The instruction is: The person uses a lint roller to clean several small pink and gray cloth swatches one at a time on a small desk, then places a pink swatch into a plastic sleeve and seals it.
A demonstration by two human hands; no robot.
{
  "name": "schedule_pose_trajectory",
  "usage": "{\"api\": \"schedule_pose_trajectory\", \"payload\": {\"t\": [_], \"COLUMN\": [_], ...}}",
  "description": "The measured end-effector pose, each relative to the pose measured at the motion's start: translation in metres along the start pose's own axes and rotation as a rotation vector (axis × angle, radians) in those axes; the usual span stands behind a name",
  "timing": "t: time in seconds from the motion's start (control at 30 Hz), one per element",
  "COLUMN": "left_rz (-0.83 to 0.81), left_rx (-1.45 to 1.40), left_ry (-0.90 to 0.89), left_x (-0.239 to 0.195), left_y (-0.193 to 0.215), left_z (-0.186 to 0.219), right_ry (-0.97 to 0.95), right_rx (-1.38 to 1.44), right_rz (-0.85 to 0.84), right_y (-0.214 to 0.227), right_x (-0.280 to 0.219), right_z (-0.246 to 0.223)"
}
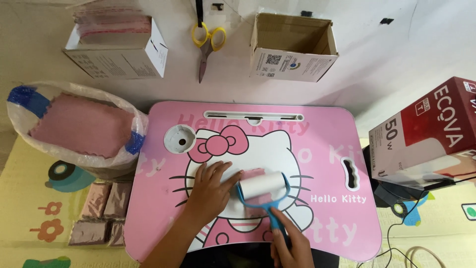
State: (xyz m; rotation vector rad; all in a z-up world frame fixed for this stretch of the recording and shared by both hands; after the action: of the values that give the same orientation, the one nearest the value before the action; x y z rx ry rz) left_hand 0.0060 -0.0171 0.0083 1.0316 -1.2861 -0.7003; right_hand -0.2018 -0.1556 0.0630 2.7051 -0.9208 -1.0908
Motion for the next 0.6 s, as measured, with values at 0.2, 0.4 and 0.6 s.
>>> {"api": "schedule_pose_trajectory", "payload": {"t": [0.2, 0.4, 0.6], "left_rz": [0.020, 0.046, 0.057], "left_rx": [-0.019, -0.005, 0.005], "left_ry": [0.009, 0.005, 0.009], "left_x": [-0.001, 0.000, -0.001], "left_y": [-0.001, -0.001, -0.003], "left_z": [-0.002, 0.000, 0.001], "right_ry": [0.003, -0.079, -0.007], "right_rx": [0.059, 0.040, -0.060], "right_rz": [-0.025, 0.148, 0.049], "right_y": [-0.001, 0.027, 0.046], "right_x": [0.004, 0.009, 0.013], "right_z": [0.008, 0.091, 0.073]}}
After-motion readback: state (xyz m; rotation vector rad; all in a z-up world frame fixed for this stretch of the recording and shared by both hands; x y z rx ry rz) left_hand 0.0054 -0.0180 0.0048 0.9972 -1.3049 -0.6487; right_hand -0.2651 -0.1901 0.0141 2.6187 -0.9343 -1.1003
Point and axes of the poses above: each hand's wrist, its own x-axis towards the middle knuckle, its own y-axis out of the back of the hand, z = x × y, the point moved 2 cm from there along x, towards the middle knuckle, and after that the axes turned 15 degrees about -y, right-handed, at the moved point
